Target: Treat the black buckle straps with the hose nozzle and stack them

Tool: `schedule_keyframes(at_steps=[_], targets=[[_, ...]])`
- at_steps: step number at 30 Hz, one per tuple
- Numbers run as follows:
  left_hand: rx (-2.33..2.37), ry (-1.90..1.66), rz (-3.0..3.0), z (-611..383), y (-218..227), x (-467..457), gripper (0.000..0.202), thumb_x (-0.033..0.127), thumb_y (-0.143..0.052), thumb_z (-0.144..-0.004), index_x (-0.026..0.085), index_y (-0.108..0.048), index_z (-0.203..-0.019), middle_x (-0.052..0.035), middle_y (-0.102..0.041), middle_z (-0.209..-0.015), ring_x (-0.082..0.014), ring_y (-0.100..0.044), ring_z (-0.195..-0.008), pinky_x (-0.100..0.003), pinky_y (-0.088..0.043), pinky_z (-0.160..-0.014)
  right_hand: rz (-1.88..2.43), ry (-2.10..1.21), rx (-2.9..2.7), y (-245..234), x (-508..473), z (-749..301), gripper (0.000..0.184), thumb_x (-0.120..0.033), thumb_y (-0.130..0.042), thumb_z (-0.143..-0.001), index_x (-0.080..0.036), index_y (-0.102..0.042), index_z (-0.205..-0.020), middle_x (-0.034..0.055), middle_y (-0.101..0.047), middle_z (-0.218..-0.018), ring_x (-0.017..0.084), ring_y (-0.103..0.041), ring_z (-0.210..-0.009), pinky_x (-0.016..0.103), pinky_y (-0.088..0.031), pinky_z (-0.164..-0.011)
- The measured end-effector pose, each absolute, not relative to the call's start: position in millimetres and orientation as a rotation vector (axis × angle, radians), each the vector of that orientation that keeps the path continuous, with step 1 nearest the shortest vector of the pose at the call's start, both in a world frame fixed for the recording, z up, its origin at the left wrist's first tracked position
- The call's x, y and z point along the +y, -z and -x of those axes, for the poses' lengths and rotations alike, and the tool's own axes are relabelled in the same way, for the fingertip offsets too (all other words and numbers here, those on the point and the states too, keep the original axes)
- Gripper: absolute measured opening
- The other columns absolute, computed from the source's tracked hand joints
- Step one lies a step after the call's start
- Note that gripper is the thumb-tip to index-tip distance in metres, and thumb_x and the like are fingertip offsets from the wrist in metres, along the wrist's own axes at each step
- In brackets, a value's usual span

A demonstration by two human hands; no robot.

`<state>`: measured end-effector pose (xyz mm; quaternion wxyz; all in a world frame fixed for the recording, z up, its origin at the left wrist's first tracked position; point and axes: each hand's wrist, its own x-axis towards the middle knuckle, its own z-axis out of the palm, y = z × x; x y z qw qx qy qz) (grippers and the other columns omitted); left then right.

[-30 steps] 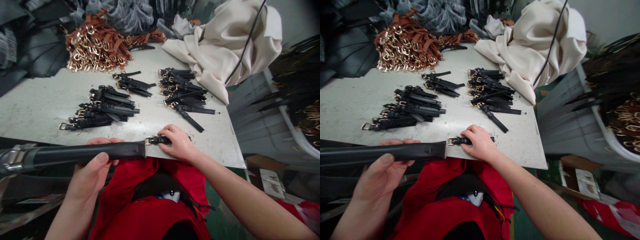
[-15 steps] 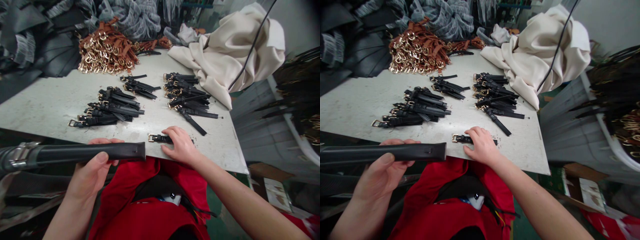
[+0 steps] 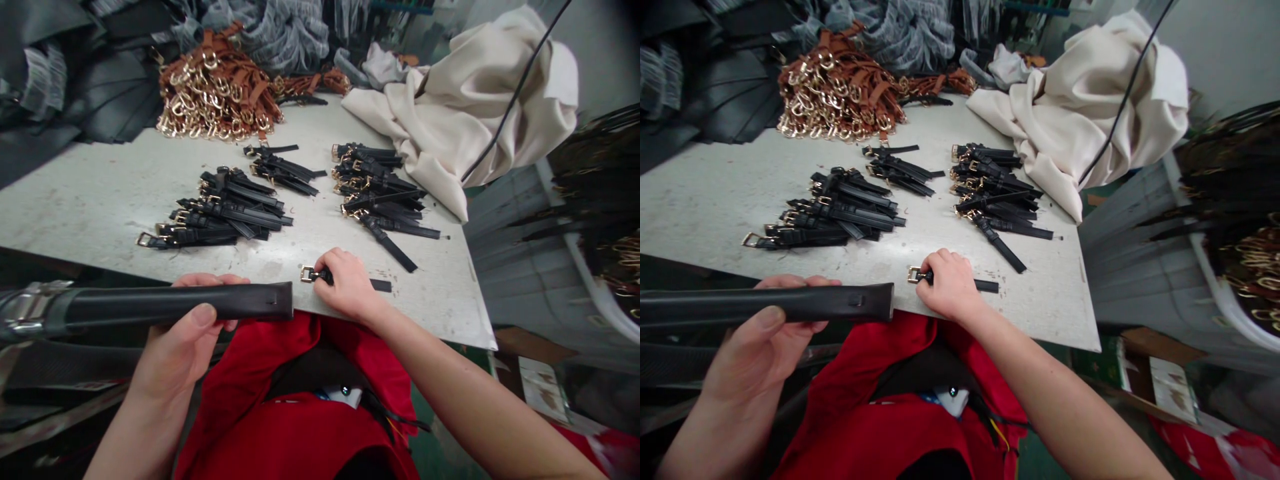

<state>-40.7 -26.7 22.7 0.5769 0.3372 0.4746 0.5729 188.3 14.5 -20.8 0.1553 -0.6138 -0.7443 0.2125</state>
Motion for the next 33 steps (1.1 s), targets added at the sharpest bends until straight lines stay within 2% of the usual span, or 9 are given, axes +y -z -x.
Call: schedule_keyframes(at_steps=[7, 14, 18, 28, 33], targets=[[1.074, -1.333, -0.781, 45, -24, -29, 0.031, 0.034, -0.087, -0.056, 0.023, -0.072, -0.080, -0.0034, -0.075, -0.084, -0.0144, -0.064, -0.064, -0.019, -0.054, -0.052, 1.856, -0.573, -2.036, 24, 14, -179, 0.015, -0.017, -0.050, -0.075, -0.020, -0.061, -0.085, 0.0082, -0.064, -0.095, 0.026, -0.056, -0.094, 0.039, -0.037, -0.084], [1.045, -1.337, -0.793, 46, -22, -33, 0.028, 0.032, -0.086, -0.059, 0.022, -0.072, -0.081, -0.0032, -0.075, -0.086, -0.0137, -0.063, -0.064, -0.018, -0.052, -0.049, 1.822, -0.615, -2.019, 27, 15, -181, 0.014, -0.023, -0.049, -0.084, -0.021, -0.062, -0.086, 0.0072, -0.066, -0.094, 0.025, -0.057, -0.094, 0.038, -0.038, -0.084], [1.033, -1.331, -0.793, 44, -22, -33, 0.028, 0.033, -0.085, -0.060, 0.022, -0.072, -0.082, -0.0035, -0.075, -0.085, -0.0156, -0.065, -0.069, -0.017, -0.052, -0.049, 1.788, -0.653, -2.046, 25, 14, -184, 0.016, -0.020, -0.052, -0.077, -0.020, -0.062, -0.089, 0.0071, -0.067, -0.096, 0.025, -0.057, -0.094, 0.038, -0.038, -0.085], [1.018, -1.336, -0.836, 48, -22, -36, 0.024, 0.033, -0.083, -0.062, 0.023, -0.073, -0.082, -0.0021, -0.075, -0.086, -0.0103, -0.059, -0.056, -0.017, -0.051, -0.048, 1.737, -0.592, -2.103, 30, 11, -186, 0.023, -0.011, -0.046, -0.071, -0.020, -0.060, -0.086, 0.0083, -0.066, -0.093, 0.025, -0.056, -0.092, 0.039, -0.039, -0.082], [1.035, -1.349, -0.781, 46, -19, -37, 0.028, 0.034, -0.086, -0.058, 0.024, -0.072, -0.081, -0.0041, -0.075, -0.086, -0.0169, -0.066, -0.071, -0.017, -0.051, -0.047, 1.586, -0.489, -2.039, 43, 5, -193, 0.014, -0.017, -0.049, -0.073, -0.021, -0.056, -0.085, 0.0081, -0.063, -0.088, 0.024, -0.056, -0.087, 0.037, -0.043, -0.080]])
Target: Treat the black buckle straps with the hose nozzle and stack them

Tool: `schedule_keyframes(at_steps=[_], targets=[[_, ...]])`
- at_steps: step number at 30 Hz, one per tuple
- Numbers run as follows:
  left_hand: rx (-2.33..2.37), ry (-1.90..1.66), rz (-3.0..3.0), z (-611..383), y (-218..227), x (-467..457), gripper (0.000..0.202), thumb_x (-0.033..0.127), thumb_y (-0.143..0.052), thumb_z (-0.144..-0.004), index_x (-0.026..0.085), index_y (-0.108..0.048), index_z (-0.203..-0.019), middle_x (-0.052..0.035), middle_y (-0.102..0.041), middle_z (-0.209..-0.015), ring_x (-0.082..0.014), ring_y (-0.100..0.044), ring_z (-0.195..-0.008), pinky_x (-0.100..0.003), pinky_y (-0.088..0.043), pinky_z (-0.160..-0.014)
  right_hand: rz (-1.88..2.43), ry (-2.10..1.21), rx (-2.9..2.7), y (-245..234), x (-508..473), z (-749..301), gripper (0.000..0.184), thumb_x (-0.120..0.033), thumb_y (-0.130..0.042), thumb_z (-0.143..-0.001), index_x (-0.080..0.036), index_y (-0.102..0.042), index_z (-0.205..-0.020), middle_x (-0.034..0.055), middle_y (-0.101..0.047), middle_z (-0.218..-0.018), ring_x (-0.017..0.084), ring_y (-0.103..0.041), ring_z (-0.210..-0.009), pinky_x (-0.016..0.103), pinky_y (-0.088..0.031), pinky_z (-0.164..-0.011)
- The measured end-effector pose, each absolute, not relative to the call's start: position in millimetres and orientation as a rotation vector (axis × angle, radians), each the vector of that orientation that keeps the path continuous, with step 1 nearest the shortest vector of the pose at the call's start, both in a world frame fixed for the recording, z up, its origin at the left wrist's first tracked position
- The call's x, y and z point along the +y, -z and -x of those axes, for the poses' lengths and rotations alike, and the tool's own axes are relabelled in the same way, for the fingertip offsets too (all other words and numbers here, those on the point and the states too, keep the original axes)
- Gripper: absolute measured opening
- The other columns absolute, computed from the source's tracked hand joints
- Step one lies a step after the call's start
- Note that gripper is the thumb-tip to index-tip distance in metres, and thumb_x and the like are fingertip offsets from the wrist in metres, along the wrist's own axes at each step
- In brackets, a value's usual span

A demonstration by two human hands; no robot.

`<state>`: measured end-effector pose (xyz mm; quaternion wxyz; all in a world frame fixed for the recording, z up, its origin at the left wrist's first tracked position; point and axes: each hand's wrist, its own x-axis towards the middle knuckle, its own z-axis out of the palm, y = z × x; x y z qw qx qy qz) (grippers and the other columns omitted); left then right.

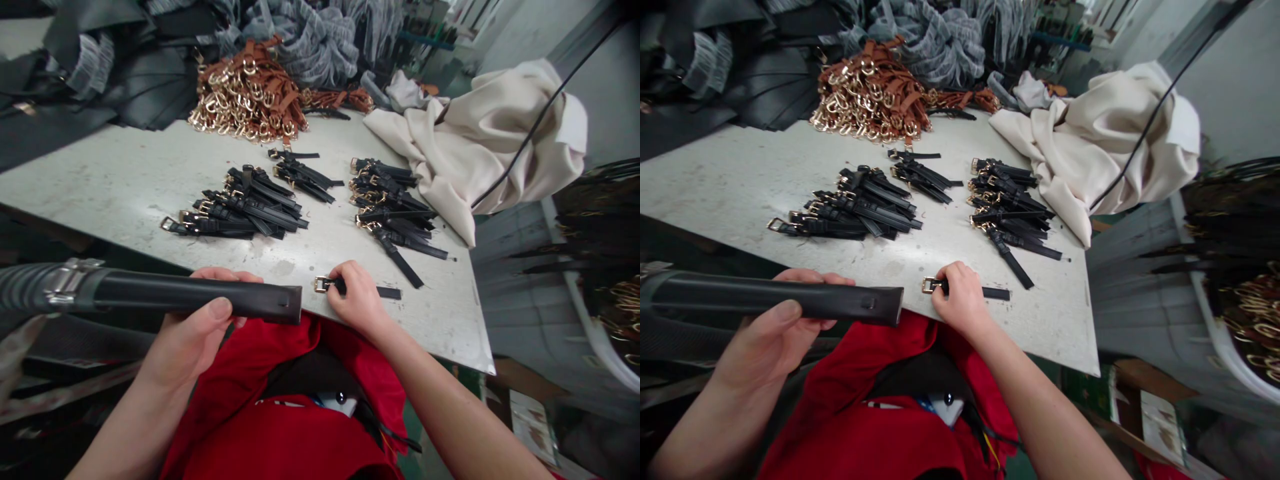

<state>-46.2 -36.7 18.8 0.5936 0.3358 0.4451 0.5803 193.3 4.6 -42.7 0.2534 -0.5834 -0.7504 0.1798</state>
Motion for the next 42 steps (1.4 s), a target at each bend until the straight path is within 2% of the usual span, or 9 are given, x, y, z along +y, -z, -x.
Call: schedule_keyframes(at_steps=[8, 15, 19, 22, 29, 36, 42], targets=[[1.025, -1.338, -0.756, 45, -21, -34, 0.029, 0.034, -0.086, -0.058, 0.022, -0.072, -0.081, -0.0050, -0.075, -0.087, -0.0137, -0.063, -0.062, -0.018, -0.051, -0.049, 1.523, -0.416, -2.342, 26, 10, -202, 0.014, -0.018, -0.048, -0.083, -0.017, -0.060, -0.089, 0.0104, -0.061, -0.091, 0.023, -0.057, -0.087, 0.035, -0.045, -0.080], [1.034, -1.353, -0.746, 47, -22, -34, 0.030, 0.032, -0.087, -0.057, 0.021, -0.071, -0.081, -0.0072, -0.076, -0.086, -0.0160, -0.065, -0.066, -0.019, -0.051, -0.048, 1.542, -0.249, -2.670, -1, 12, -209, 0.022, -0.021, -0.044, -0.094, -0.018, -0.066, -0.090, 0.0105, -0.062, -0.096, 0.022, -0.058, -0.086, 0.034, -0.043, -0.076], [1.031, -1.341, -0.721, 48, -19, -33, 0.032, 0.033, -0.087, -0.056, 0.022, -0.071, -0.082, -0.0057, -0.075, -0.087, -0.0157, -0.065, -0.065, -0.019, -0.052, -0.048, 1.716, -0.197, -2.775, -4, 12, -201, 0.018, -0.015, -0.047, -0.091, -0.016, -0.064, -0.095, 0.0114, -0.062, -0.096, 0.021, -0.060, -0.079, 0.032, -0.042, -0.065], [1.013, -1.354, -0.725, 48, -21, -33, 0.032, 0.033, -0.087, -0.056, 0.021, -0.071, -0.081, -0.0052, -0.075, -0.087, -0.0154, -0.064, -0.064, -0.019, -0.051, -0.047, 1.823, -0.235, -2.803, -7, 18, -194, 0.018, -0.011, -0.049, -0.087, -0.014, -0.064, -0.097, 0.0127, -0.063, -0.097, 0.023, -0.062, -0.078, 0.033, -0.041, -0.063], [0.989, -1.377, -0.712, 51, -22, -37, 0.030, 0.030, -0.087, -0.057, 0.020, -0.070, -0.079, -0.0045, -0.074, -0.085, -0.0143, -0.063, -0.062, -0.020, -0.050, -0.048, 1.941, -0.558, -2.627, -10, 30, -197, 0.009, -0.014, -0.056, -0.082, -0.019, -0.063, -0.080, 0.0070, -0.064, -0.093, 0.019, -0.061, -0.080, 0.029, -0.039, -0.065], [0.955, -1.370, -0.713, 52, -17, -40, 0.028, 0.029, -0.085, -0.060, 0.020, -0.070, -0.082, -0.0071, -0.075, -0.087, -0.0146, -0.063, -0.061, -0.020, -0.050, -0.049, 1.813, -0.617, -2.554, -4, 25, -206, 0.016, -0.020, -0.047, -0.092, -0.022, -0.063, -0.092, 0.0050, -0.063, -0.100, 0.018, -0.060, -0.089, 0.027, -0.039, -0.068], [0.974, -1.340, -0.701, 45, -16, -43, 0.031, 0.028, -0.087, -0.059, 0.019, -0.070, -0.083, -0.0089, -0.076, -0.088, -0.0163, -0.066, -0.065, -0.020, -0.051, -0.051, 1.922, -0.478, -2.534, -5, 23, -186, 0.017, -0.031, -0.050, -0.094, -0.022, -0.064, -0.092, 0.0076, -0.064, -0.099, 0.022, -0.062, -0.086, 0.030, -0.040, -0.064]])
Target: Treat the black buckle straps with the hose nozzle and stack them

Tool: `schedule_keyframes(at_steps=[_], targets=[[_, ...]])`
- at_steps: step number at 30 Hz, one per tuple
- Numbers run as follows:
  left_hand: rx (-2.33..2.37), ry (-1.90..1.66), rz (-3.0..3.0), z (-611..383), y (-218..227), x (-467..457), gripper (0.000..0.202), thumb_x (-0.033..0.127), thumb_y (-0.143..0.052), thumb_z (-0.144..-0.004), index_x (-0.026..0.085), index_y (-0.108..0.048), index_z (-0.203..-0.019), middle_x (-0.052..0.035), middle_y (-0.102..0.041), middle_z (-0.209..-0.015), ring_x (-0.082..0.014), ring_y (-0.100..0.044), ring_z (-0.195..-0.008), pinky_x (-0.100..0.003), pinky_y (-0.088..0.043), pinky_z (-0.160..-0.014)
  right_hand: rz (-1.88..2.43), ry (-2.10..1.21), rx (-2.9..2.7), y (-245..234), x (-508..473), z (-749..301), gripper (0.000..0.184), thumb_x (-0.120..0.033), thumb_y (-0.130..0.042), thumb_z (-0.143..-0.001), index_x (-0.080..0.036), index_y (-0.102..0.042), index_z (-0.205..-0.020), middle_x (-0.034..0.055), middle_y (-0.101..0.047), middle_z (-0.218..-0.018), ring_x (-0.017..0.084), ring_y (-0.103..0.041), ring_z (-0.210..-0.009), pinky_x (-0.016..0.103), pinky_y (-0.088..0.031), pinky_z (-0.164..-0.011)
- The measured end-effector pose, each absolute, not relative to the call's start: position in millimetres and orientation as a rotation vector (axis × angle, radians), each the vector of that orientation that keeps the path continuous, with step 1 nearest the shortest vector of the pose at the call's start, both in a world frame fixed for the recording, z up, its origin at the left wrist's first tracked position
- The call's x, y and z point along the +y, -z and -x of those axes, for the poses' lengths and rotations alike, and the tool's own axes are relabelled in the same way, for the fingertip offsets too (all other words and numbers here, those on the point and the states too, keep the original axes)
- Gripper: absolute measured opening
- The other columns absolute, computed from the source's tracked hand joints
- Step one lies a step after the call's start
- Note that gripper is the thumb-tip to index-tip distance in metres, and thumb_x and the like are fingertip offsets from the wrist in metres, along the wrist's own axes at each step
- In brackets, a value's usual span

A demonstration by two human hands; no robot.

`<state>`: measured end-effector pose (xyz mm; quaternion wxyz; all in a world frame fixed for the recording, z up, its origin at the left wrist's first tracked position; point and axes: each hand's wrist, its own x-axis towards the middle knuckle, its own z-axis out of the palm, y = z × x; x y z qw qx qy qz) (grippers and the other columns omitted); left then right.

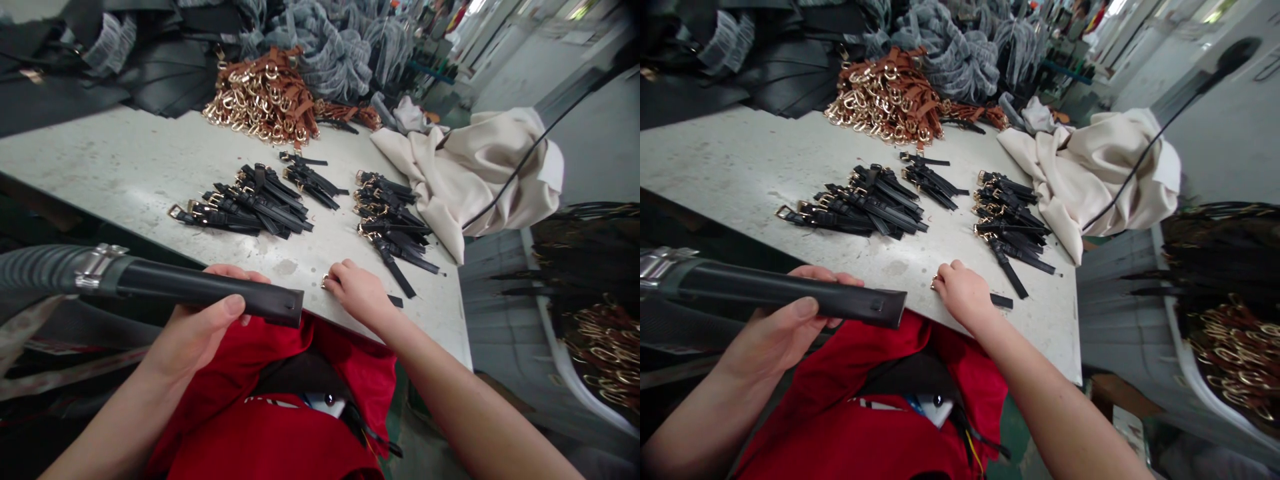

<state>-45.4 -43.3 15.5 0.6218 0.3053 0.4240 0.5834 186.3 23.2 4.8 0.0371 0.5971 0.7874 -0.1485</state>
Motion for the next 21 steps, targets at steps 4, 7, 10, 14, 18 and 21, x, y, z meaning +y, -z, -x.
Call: schedule_keyframes(at_steps=[4, 7, 10, 14, 18, 21], targets=[[1.004, -1.308, -0.723, 42, -14, -43, 0.032, 0.028, -0.087, -0.058, 0.021, -0.072, -0.085, -0.0076, -0.076, -0.090, -0.0173, -0.067, -0.067, -0.021, -0.052, -0.051, -1.897, 0.479, 2.541, -1, 16, -195, 0.019, -0.032, -0.053, -0.092, -0.019, -0.064, -0.101, 0.0094, -0.064, -0.105, 0.024, -0.062, -0.091, 0.033, -0.044, -0.073], [0.993, -1.301, -0.747, 39, -16, -40, 0.029, 0.029, -0.086, -0.060, 0.022, -0.073, -0.084, -0.0056, -0.076, -0.088, -0.0165, -0.066, -0.067, -0.020, -0.051, -0.050, -2.041, 0.428, 2.733, 5, 5, -221, 0.025, -0.033, -0.055, -0.091, -0.018, -0.062, -0.110, 0.0109, -0.063, -0.109, 0.025, -0.059, -0.100, 0.037, -0.044, -0.087], [0.987, -1.284, -0.767, 31, -21, -33, 0.029, 0.031, -0.086, -0.059, 0.022, -0.072, -0.083, -0.0059, -0.075, -0.087, -0.0153, -0.064, -0.064, -0.021, -0.051, -0.050, -2.108, 0.425, 2.781, 15, -2, -244, 0.024, -0.033, -0.059, -0.087, -0.021, -0.065, -0.108, 0.0096, -0.064, -0.106, 0.026, -0.058, -0.101, 0.041, -0.043, -0.090], [1.007, -1.268, -0.835, 3, -22, -21, 0.032, 0.030, -0.086, -0.057, 0.019, -0.069, -0.082, -0.0063, -0.074, -0.087, -0.0132, -0.059, -0.057, -0.023, -0.049, -0.049, -2.065, 0.678, 2.785, 27, -2, -247, 0.024, -0.025, -0.061, -0.084, -0.022, -0.066, -0.106, 0.0075, -0.064, -0.103, 0.024, -0.057, -0.100, 0.040, -0.043, -0.090], [0.994, -1.281, -0.953, -32, -14, -5, 0.029, 0.027, -0.082, -0.063, 0.022, -0.066, -0.086, -0.0036, -0.073, -0.093, -0.0151, -0.061, -0.068, -0.024, -0.048, -0.054, -2.058, 0.764, 2.774, 32, 2, -241, 0.017, -0.021, -0.056, -0.084, -0.020, -0.065, -0.099, 0.0080, -0.064, -0.100, 0.024, -0.057, -0.097, 0.039, -0.043, -0.088], [0.946, -1.253, -1.032, -43, -9, 6, 0.027, 0.027, -0.081, -0.066, 0.022, -0.066, -0.088, -0.0022, -0.072, -0.094, -0.0148, -0.062, -0.068, -0.025, -0.047, -0.056, -2.072, 0.772, 2.776, 33, 1, -243, 0.020, -0.020, -0.056, -0.082, -0.017, -0.063, -0.101, 0.0097, -0.063, -0.098, 0.024, -0.057, -0.096, 0.038, -0.044, -0.086]])
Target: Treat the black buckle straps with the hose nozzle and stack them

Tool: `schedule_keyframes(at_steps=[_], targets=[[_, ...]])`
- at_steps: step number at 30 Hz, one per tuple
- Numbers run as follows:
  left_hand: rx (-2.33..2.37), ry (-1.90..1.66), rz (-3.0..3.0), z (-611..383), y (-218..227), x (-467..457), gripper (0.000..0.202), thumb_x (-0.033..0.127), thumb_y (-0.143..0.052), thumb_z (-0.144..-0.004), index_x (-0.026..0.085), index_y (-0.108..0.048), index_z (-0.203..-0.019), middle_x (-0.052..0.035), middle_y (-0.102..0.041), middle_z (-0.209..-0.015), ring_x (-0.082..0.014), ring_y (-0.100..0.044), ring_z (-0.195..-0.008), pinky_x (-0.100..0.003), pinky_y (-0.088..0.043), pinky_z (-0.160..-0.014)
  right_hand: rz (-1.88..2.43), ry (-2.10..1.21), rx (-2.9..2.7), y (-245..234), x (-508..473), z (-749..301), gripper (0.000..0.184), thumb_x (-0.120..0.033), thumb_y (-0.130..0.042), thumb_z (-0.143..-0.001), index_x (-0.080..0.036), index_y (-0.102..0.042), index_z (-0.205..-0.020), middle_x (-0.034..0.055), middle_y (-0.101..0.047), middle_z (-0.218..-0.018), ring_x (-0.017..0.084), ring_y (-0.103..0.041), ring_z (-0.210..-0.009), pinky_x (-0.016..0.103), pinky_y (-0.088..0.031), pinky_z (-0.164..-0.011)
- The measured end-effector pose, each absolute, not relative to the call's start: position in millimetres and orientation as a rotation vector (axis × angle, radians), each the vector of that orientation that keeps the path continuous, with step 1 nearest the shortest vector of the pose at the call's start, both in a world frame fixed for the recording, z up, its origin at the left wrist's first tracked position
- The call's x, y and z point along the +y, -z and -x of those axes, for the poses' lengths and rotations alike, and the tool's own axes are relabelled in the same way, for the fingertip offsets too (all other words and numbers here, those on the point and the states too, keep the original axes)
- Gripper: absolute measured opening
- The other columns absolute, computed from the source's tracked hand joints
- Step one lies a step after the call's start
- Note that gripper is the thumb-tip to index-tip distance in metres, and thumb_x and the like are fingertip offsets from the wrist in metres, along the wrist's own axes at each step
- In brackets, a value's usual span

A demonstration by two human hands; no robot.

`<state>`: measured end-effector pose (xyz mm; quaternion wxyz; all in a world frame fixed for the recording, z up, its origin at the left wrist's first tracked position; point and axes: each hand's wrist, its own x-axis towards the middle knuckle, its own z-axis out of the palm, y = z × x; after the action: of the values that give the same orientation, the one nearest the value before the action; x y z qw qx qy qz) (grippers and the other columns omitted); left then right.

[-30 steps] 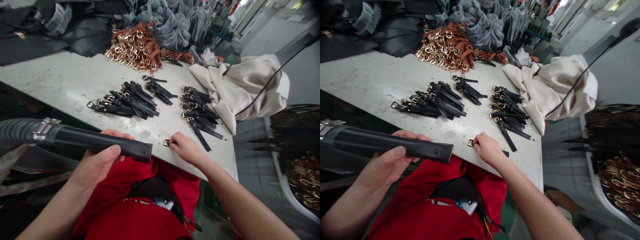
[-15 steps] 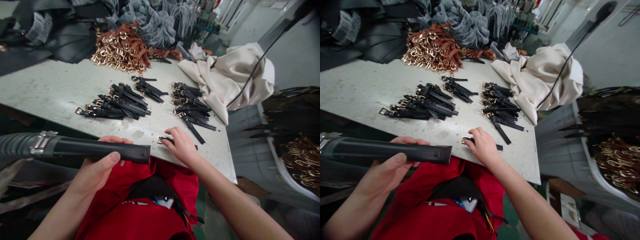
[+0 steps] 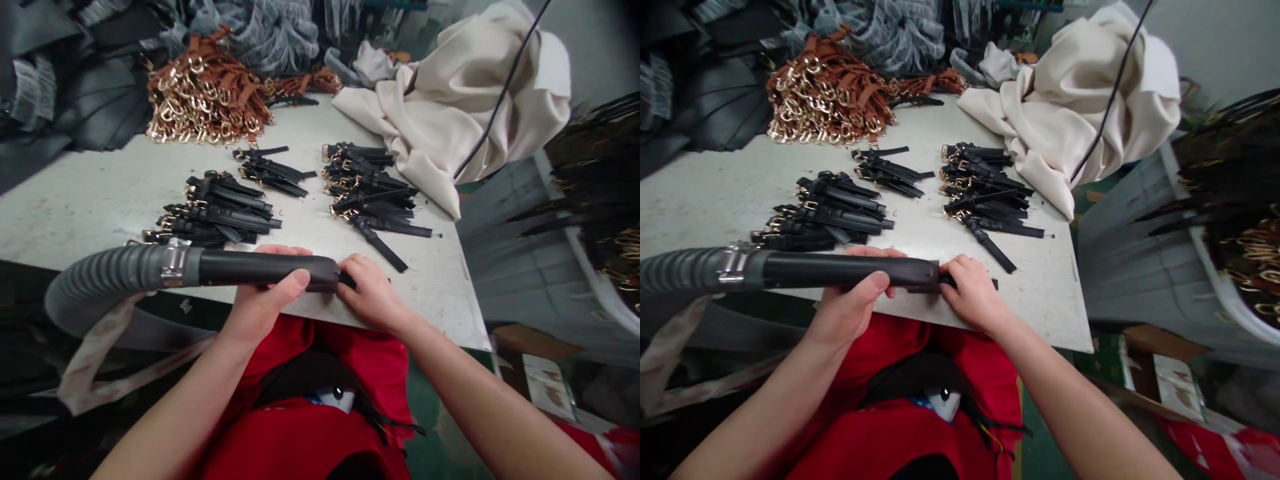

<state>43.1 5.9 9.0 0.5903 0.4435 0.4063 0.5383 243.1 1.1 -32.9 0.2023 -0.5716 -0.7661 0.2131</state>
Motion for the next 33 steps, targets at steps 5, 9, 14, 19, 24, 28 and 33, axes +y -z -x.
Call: schedule_keyframes(at_steps=[5, 9, 14, 19, 24, 28, 33], targets=[[1.043, -1.202, -1.080, -41, -15, 11, 0.029, 0.030, -0.081, -0.064, 0.021, -0.063, -0.085, -0.0032, -0.072, -0.092, -0.0150, -0.061, -0.064, -0.025, -0.046, -0.052, 1.560, -0.657, -2.081, 32, -4, -254, 0.042, -0.018, -0.054, -0.083, -0.016, -0.052, -0.125, 0.0093, -0.064, -0.104, 0.024, -0.057, -0.100, 0.040, -0.042, -0.092], [1.028, -1.157, -1.236, -49, -22, 9, 0.030, 0.028, -0.081, -0.064, 0.022, -0.062, -0.085, -0.0040, -0.072, -0.092, -0.0204, -0.065, -0.079, -0.030, -0.051, -0.067, 1.603, -0.644, -2.089, 29, -5, -256, 0.036, -0.017, -0.051, -0.084, -0.015, -0.055, -0.120, 0.0110, -0.064, -0.104, 0.025, -0.056, -0.100, 0.040, -0.041, -0.091], [1.085, -1.029, -1.386, -51, -29, 12, 0.029, 0.025, -0.081, -0.065, 0.021, -0.063, -0.087, -0.0062, -0.072, -0.096, -0.0242, -0.066, -0.089, -0.033, -0.053, -0.075, 1.598, -0.643, -2.069, 29, -4, -254, 0.031, -0.016, -0.052, -0.085, -0.016, -0.057, -0.116, 0.0115, -0.065, -0.105, 0.025, -0.057, -0.100, 0.041, -0.042, -0.090], [1.035, -1.025, -1.457, -52, -28, 18, 0.028, 0.026, -0.079, -0.067, 0.022, -0.062, -0.089, -0.0049, -0.071, -0.095, -0.0212, -0.066, -0.082, -0.030, -0.054, -0.066, 1.558, -0.578, -2.064, 34, -5, -255, 0.030, -0.015, -0.055, -0.084, -0.015, -0.057, -0.115, 0.0138, -0.065, -0.107, 0.028, -0.057, -0.100, 0.044, -0.044, -0.089], [1.102, -1.063, -1.302, -52, -31, 16, 0.029, 0.028, -0.081, -0.064, 0.020, -0.062, -0.084, -0.0044, -0.072, -0.089, -0.0162, -0.063, -0.066, -0.025, -0.049, -0.049, 1.533, -0.547, -2.053, 38, -4, -255, 0.029, -0.015, -0.055, -0.086, -0.016, -0.057, -0.115, 0.0129, -0.065, -0.106, 0.027, -0.057, -0.100, 0.043, -0.044, -0.090], [1.055, -1.110, -1.258, -63, -28, 18, 0.032, 0.026, -0.082, -0.058, 0.019, -0.062, -0.082, -0.0036, -0.073, -0.086, -0.0139, -0.061, -0.060, -0.023, -0.047, -0.047, 1.516, -0.535, -2.057, 39, -4, -256, 0.031, -0.013, -0.055, -0.085, -0.014, -0.057, -0.116, 0.0134, -0.065, -0.106, 0.027, -0.057, -0.101, 0.042, -0.044, -0.089], [1.084, -1.228, -1.126, -44, -28, 24, 0.029, 0.028, -0.082, -0.056, 0.018, -0.066, -0.078, -0.0043, -0.073, -0.080, -0.0141, -0.061, -0.056, -0.022, -0.045, -0.041, 1.538, -0.507, -2.080, 38, -4, -257, 0.027, -0.015, -0.052, -0.087, -0.015, -0.060, -0.113, 0.0118, -0.065, -0.105, 0.026, -0.057, -0.099, 0.040, -0.043, -0.089]])
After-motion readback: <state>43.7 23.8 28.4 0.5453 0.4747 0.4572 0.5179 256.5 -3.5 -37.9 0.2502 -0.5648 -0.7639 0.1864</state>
